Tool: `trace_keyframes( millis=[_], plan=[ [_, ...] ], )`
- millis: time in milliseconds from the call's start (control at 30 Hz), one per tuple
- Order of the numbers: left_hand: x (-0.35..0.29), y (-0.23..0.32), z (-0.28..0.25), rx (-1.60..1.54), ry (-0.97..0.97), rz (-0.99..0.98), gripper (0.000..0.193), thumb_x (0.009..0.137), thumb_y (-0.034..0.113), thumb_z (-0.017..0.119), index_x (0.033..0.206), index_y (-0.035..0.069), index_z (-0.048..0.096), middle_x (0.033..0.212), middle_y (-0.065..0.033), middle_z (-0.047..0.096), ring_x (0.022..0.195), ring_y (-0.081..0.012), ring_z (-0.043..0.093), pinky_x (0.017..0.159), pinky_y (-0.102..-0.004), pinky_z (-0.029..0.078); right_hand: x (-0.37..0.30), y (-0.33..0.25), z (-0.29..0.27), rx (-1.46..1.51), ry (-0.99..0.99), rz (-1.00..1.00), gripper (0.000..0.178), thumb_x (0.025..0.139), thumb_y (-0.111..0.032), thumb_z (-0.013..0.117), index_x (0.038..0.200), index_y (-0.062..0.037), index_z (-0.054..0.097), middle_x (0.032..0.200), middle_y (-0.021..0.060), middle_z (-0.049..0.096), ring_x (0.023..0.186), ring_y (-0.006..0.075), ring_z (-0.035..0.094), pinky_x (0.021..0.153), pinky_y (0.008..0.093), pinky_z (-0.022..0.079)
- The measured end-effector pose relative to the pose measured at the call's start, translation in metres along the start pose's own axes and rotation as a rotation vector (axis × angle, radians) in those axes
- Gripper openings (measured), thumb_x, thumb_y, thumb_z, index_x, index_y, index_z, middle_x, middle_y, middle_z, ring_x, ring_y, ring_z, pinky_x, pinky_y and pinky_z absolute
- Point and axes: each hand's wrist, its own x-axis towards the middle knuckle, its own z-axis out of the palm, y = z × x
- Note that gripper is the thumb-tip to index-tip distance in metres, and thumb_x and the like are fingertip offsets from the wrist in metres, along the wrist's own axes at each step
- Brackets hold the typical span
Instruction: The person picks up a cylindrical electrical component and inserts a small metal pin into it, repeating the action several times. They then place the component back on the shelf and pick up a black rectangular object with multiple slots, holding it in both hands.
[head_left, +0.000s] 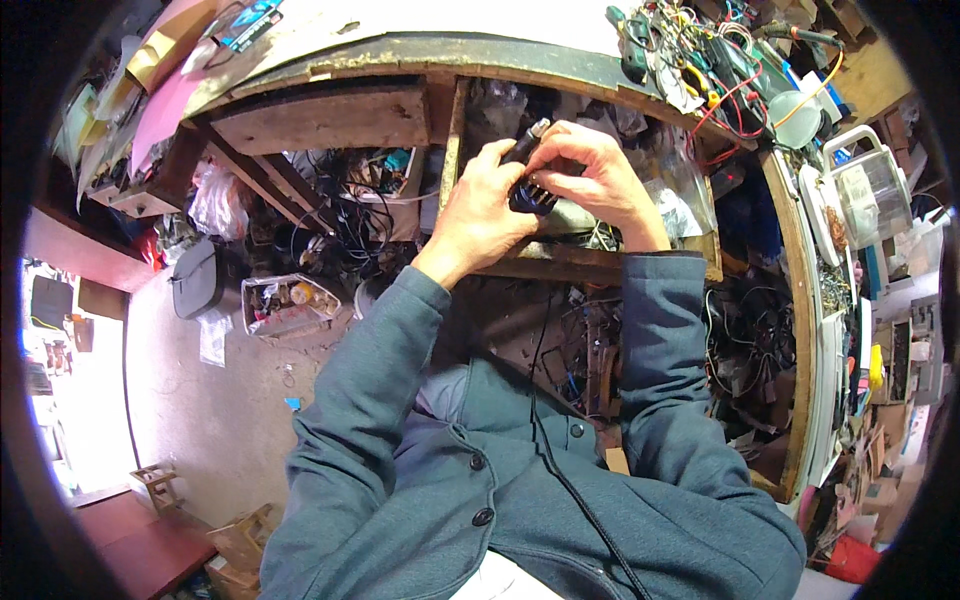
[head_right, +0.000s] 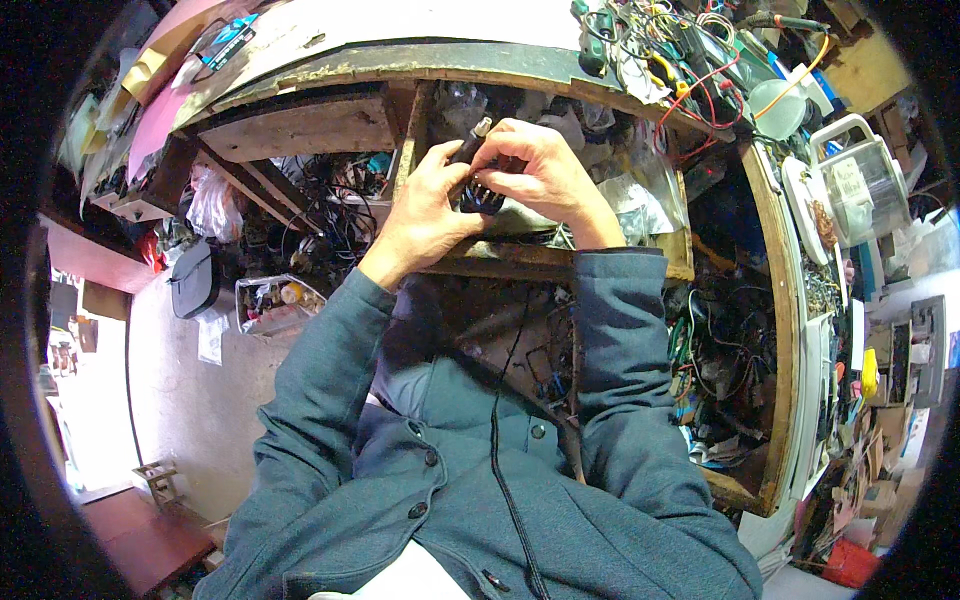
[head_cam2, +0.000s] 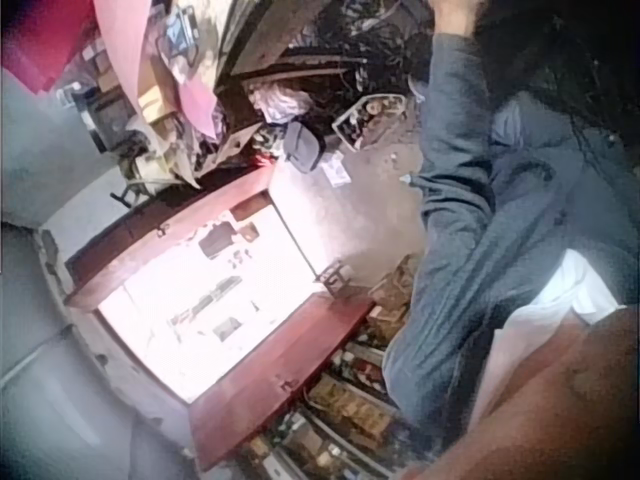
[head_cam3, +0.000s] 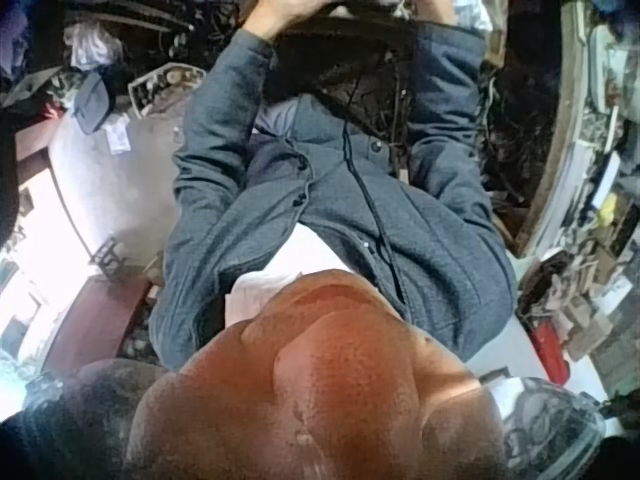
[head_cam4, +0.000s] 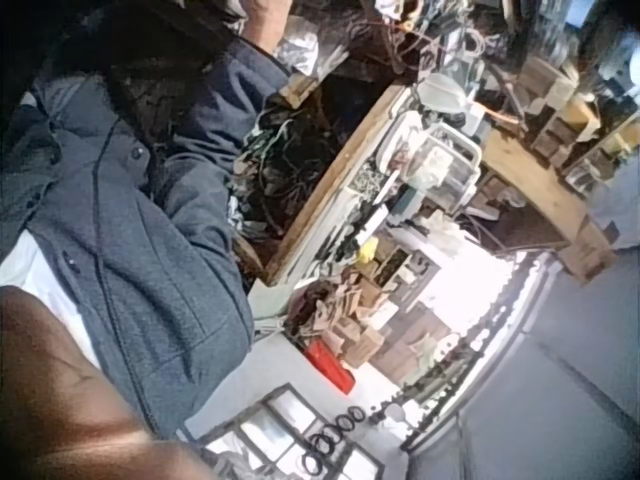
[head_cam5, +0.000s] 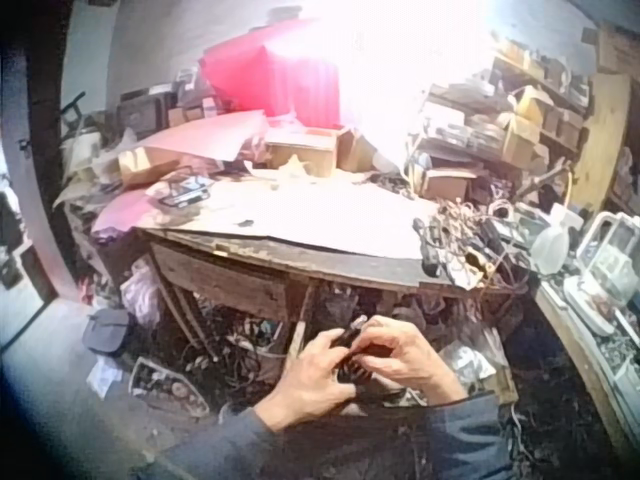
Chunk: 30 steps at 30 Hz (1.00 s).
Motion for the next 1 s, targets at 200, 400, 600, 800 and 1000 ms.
trace_keyframes(
  millis=[200, 400, 600, 800, 1000],
  plan=[
    [0.002, 0.004, -0.002, -0.025, -0.064, -0.070, 0.052, 0.067, 0.017, 0.082, 0.114, -0.001, 0.071, 0.143, -0.0248, 0.052, 0.130, -0.0414, 0.054, 0.110, -0.0440, 0.046, -0.001, -0.014, -0.002, 0.297, 0.299, 0.119, 0.008, 0.091, -0.002, 0.074, 0.099, -0.0026, 0.071, 0.092, -0.0005, 0.069, 0.079, 0.0068, 0.061, 0.072, 0.0223, 0.050],
    [0.001, 0.003, -0.001, -0.013, -0.067, -0.035, 0.053, 0.066, 0.019, 0.084, 0.113, 0.000, 0.071, 0.143, -0.0213, 0.053, 0.130, -0.0382, 0.055, 0.109, -0.0426, 0.046, -0.002, -0.002, -0.009, 0.434, 0.559, 0.193, 0.010, 0.095, -0.007, 0.073, 0.103, -0.0026, 0.070, 0.084, -0.0029, 0.066, 0.072, 0.0025, 0.056, 0.063, 0.0176, 0.044],
    [0.001, 0.001, -0.001, -0.022, -0.067, -0.019, 0.052, 0.066, 0.019, 0.084, 0.113, 0.000, 0.071, 0.143, -0.0208, 0.053, 0.130, -0.0377, 0.055, 0.109, -0.0421, 0.046, -0.001, -0.001, -0.008, 0.403, 0.600, 0.205, 0.008, 0.095, -0.008, 0.073, 0.101, -0.0034, 0.070, 0.082, -0.0042, 0.065, 0.070, 0.0014, 0.054, 0.061, 0.0169, 0.042],
    [0.000, 0.003, -0.002, -0.011, -0.062, -0.016, 0.053, 0.066, 0.018, 0.084, 0.114, 0.000, 0.071, 0.143, -0.0216, 0.053, 0.131, -0.0385, 0.054, 0.110, -0.0423, 0.045, -0.002, 0.001, -0.007, 0.373, 0.557, 0.245, 0.008, 0.095, -0.008, 0.074, 0.100, -0.0034, 0.070, 0.082, -0.0045, 0.065, 0.071, 0.0008, 0.054, 0.062, 0.0167, 0.043],
    [0.000, 0.006, -0.003, -0.003, -0.073, -0.012, 0.052, 0.067, 0.017, 0.083, 0.114, 0.000, 0.071, 0.143, -0.0215, 0.053, 0.131, -0.0386, 0.054, 0.111, -0.0428, 0.045, -0.001, -0.003, -0.007, 0.329, 0.508, 0.235, 0.010, 0.094, -0.007, 0.075, 0.101, -0.0026, 0.070, 0.086, -0.0033, 0.067, 0.077, 0.0023, 0.059, 0.069, 0.0184, 0.048]
  ],
)
